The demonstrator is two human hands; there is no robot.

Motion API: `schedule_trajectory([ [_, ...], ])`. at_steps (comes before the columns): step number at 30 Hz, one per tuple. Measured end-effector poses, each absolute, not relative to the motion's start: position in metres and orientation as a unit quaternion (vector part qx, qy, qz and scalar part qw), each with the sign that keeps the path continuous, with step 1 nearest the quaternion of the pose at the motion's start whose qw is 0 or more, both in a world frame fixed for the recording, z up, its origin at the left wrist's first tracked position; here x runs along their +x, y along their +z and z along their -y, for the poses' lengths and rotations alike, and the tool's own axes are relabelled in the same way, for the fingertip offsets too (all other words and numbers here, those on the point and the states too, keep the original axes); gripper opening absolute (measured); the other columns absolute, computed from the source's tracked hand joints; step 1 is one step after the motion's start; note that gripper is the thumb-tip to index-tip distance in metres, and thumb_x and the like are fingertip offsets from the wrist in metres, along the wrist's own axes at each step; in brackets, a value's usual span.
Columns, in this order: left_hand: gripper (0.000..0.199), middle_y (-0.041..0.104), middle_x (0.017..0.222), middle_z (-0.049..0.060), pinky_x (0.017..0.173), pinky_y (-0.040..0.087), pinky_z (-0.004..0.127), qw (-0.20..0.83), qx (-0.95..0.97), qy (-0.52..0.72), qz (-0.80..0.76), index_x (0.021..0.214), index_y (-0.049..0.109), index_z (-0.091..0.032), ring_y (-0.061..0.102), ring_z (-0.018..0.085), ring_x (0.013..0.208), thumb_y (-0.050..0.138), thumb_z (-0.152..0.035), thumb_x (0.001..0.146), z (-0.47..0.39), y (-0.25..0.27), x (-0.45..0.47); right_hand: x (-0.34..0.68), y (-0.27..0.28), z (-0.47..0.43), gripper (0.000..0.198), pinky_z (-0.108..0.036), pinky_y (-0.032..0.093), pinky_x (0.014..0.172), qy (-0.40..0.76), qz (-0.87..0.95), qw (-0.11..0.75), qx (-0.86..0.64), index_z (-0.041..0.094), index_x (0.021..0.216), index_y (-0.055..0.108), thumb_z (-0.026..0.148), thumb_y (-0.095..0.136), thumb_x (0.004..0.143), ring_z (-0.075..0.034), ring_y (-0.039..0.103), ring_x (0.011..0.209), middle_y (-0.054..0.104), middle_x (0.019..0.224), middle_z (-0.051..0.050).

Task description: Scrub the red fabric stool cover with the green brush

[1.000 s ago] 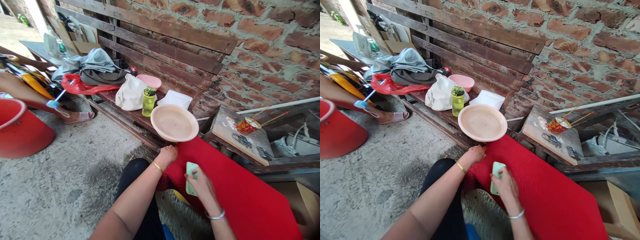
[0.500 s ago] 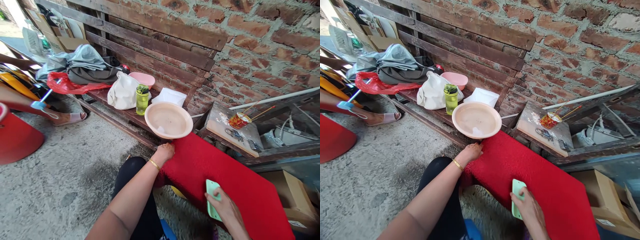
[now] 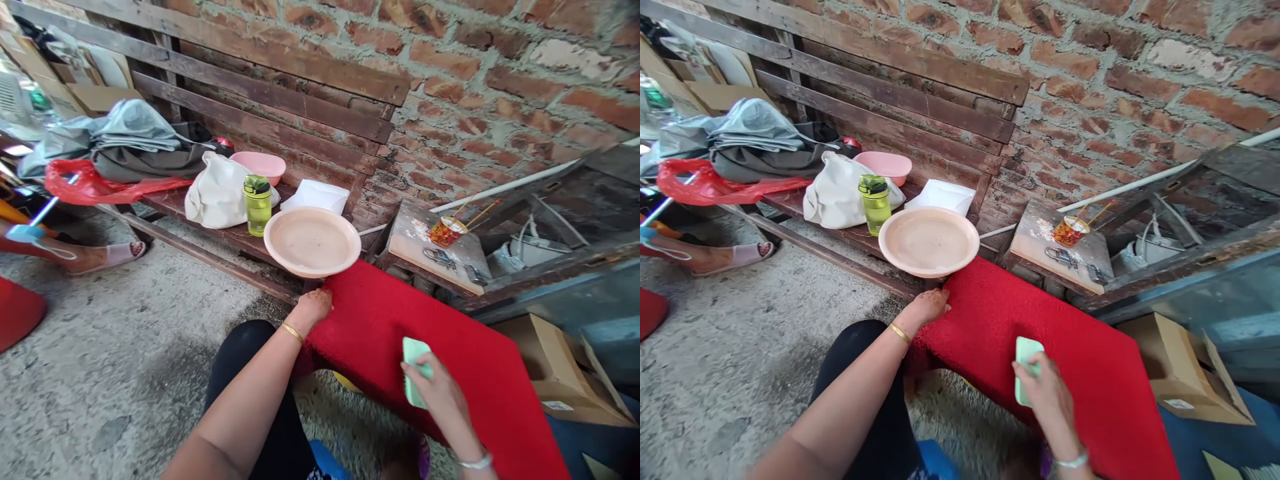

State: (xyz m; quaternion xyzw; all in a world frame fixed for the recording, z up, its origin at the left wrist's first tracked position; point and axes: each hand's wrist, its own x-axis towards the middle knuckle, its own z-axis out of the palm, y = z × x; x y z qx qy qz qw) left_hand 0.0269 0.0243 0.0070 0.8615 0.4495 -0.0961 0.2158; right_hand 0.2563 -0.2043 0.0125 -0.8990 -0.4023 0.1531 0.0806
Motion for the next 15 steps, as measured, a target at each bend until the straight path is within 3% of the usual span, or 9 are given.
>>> schedule_trajectory([
  [4,0.042,0.066,0.124,0.022,0.101,0.049,0.036,0.213,0.863,-0.110,-0.445,0.129,0.057,-0.008,0.063,0.028,0.122,0.053,-0.033,0.095,-0.021,0.010,0.029,0.201,0.006,0.166,0.025,-0.028,0.041,0.064,0.115,0.482,0.014,-0.868,0.027,0.104,0.058,0.046,0.052,0.090,-0.021,0.066,0.083,0.064,0.102,-0.006],
  [9,0.044,0.063,0.129,0.022,0.103,0.046,0.035,0.204,0.854,-0.129,-0.460,0.130,0.053,-0.011,0.061,0.028,0.124,0.056,-0.035,0.094,-0.019,0.009,0.032,0.202,-0.005,0.179,0.036,-0.030,0.045,0.073,0.097,0.507,0.011,-0.857,0.026,0.124,0.054,0.039,0.056,0.090,-0.023,0.065,0.097,0.061,0.110,-0.008],
  [15,0.044,0.061,0.131,0.025,0.102,0.045,0.035,0.203,0.850,-0.152,-0.461,0.131,0.051,-0.008,0.060,0.029,0.125,0.053,-0.034,0.096,-0.016,0.014,0.038,0.291,-0.018,0.264,0.052,-0.040,0.048,0.075,0.101,0.383,0.051,-0.917,0.026,0.128,0.053,0.055,0.041,0.087,-0.031,0.065,0.095,0.060,0.110,-0.012],
])
